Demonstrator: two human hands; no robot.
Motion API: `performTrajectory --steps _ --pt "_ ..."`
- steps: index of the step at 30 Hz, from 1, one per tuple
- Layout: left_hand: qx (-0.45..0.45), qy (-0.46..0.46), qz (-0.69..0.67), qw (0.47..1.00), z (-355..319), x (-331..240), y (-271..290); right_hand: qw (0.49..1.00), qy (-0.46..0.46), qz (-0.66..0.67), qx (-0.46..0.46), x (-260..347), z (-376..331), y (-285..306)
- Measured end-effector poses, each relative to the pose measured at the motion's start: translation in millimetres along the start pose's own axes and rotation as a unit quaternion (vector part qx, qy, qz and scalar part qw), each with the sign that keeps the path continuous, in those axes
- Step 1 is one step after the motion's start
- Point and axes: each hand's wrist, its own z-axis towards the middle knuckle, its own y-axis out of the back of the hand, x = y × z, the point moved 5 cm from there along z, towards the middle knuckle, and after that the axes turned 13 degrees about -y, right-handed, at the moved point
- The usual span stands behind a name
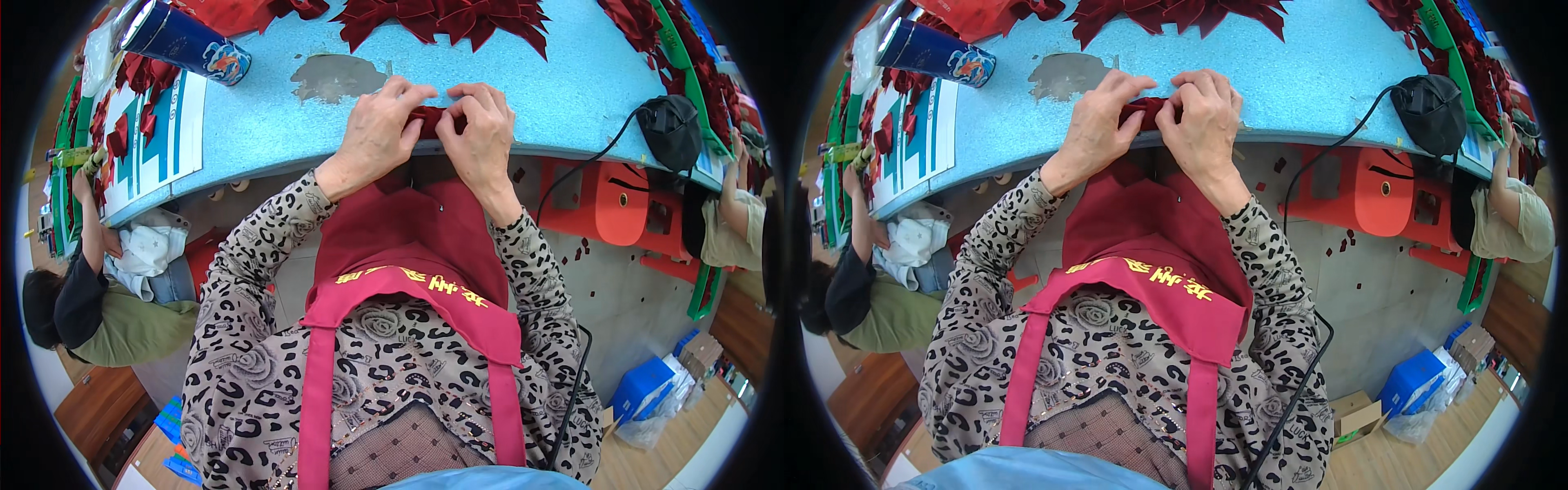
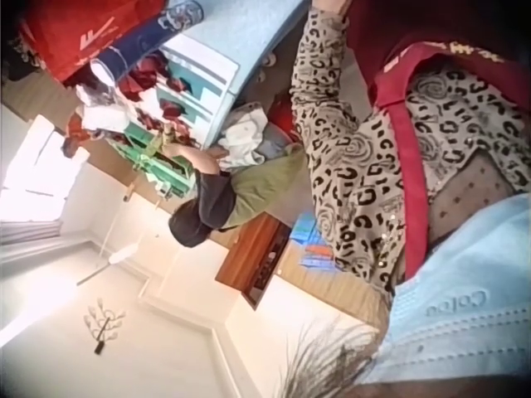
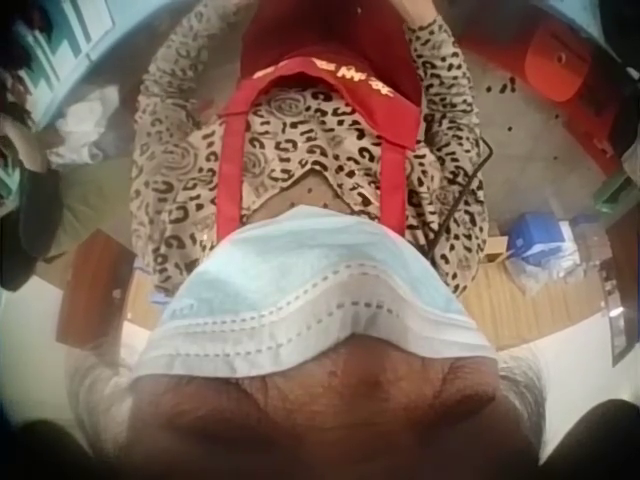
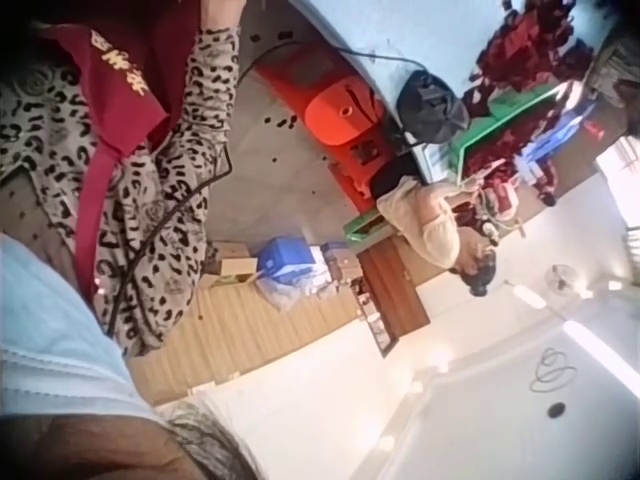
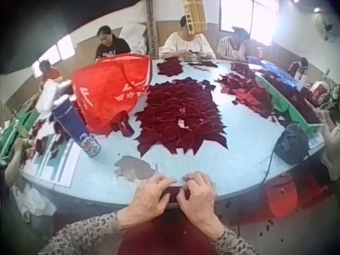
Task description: Folding and shaping red fabric pieces into flower components at a workshop table.
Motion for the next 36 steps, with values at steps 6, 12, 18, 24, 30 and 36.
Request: performTrajectory --steps 6,12,18,24,30,36 --pt "0.032 -0.052 0.015 0.998 -2 -1 -2 0.996 0.09 0.012 0.002 1 -2 4" --pt "0.031 0.0 -0.003 1.0 -3 8 -8 1.0 0.023 -0.007 0.002 -5 -2 4" --pt "0.0 0.008 -0.012 1.0 5 -1 -11 0.998 0.024 0.045 -0.028 -28 2 19" --pt "0.009 0.017 -0.017 1.0 16 -13 -19 0.993 0.069 0.097 -0.027 -29 1 43" --pt "0.023 0.037 0.015 0.999 25 -19 -26 0.994 0.099 0.044 -0.005 -34 1 46" --pt "-0.009 0.099 0.012 0.995 15 -21 -21 0.995 0.099 -0.003 -0.012 -30 -1 31"
